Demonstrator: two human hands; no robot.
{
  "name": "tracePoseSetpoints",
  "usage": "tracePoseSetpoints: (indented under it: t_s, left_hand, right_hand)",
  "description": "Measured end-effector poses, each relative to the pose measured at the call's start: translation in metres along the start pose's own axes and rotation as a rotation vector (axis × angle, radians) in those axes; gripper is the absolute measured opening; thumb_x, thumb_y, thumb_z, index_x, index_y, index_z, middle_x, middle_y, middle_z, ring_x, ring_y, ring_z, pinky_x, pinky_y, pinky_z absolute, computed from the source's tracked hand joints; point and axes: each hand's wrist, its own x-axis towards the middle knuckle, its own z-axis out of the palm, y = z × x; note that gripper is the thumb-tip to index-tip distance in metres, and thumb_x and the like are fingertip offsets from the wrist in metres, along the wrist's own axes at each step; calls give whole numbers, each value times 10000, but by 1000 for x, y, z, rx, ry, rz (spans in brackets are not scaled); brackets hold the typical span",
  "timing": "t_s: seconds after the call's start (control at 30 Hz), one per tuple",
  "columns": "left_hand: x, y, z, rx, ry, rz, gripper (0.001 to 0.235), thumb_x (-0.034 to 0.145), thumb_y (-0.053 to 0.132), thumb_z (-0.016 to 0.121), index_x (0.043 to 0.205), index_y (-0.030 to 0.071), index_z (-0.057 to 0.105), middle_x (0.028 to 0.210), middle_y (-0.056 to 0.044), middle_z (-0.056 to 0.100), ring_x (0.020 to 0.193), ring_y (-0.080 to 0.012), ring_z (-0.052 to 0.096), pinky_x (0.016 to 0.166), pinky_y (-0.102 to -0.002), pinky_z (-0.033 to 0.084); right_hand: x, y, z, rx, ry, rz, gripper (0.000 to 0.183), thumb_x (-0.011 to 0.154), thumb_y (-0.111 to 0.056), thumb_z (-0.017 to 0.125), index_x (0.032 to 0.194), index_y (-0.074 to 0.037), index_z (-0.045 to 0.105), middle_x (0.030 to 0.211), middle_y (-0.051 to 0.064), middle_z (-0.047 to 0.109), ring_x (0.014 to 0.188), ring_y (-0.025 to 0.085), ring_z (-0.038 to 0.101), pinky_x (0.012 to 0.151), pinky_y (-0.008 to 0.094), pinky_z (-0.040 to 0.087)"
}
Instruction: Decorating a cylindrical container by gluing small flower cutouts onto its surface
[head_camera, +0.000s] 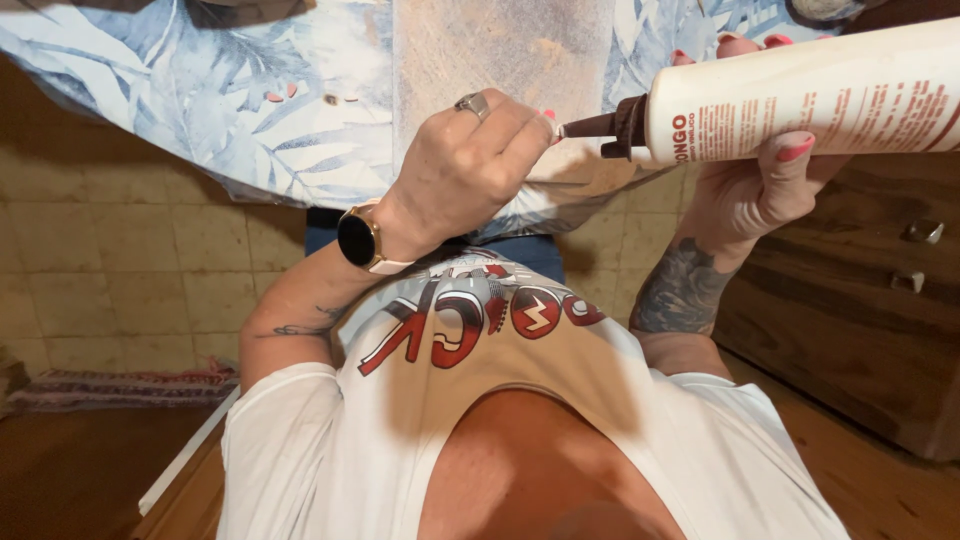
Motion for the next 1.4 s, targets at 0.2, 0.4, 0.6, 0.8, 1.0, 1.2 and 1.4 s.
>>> tracePoseSetpoints:
  t_s: [0.2,0.4,0.6,0.8,1.0,1.2,1.4]
  left_hand:
    - [-1,1,-1,-23,-2,3,182,865,25,491,697,95,495,613,-8,427,505,-145,400,411,-250,309]
    - [-2,3,-1,-20,13,1,222,862,21,503,660,101,455,612,-9,429,500,-143,400,405,-253,307]
    - [-2,3,-1,-6,13,1,211,858,20,501,664,94,465,620,-15,440,492,-141,392,397,-247,303]
    - [-3,3,0,-38,8,-10,209,863,37,512,668,98,468,616,-8,431,504,-155,417,404,-265,320]
    - [-3,3,0,-24,-3,-6,196,857,29,511,677,96,475,615,-13,434,504,-155,413,407,-263,318]
    - [-3,3,-1,-39,-9,-3,200,867,44,510,677,95,472,617,-16,431,520,-163,418,422,-275,329]
    - [-3,3,0,-60,19,0,185,854,24,524,681,85,492,625,-17,446,510,-159,408,406,-269,313]
  right_hand:
    - [-7,-4,11,73,87,19,1020,363,-156,684,1271,-20,239,1124,332,419,910,493,519,795,773,472]
    - [-10,-9,16,120,113,52,1030,369,-106,652,1300,-26,219,1141,322,387,932,492,490,831,770,425]
    - [-5,-6,4,73,35,55,1027,384,-149,686,1294,-57,220,1123,308,417,961,481,499,838,752,468]
    - [4,1,-29,-47,-229,1,801,588,-253,747,1229,-15,329,1174,211,474,1064,397,557,975,732,496]
    - [3,-1,-19,9,-88,14,922,463,-193,748,1247,-52,283,1118,301,484,971,477,575,861,762,527]
    - [4,0,-27,-172,-719,-123,428,903,-277,452,1246,-62,311,1243,120,337,1176,309,345,1042,683,306]
    - [3,-1,-15,2,-55,17,967,435,-195,729,1265,-54,254,1117,296,468,967,471,560,853,759,519]
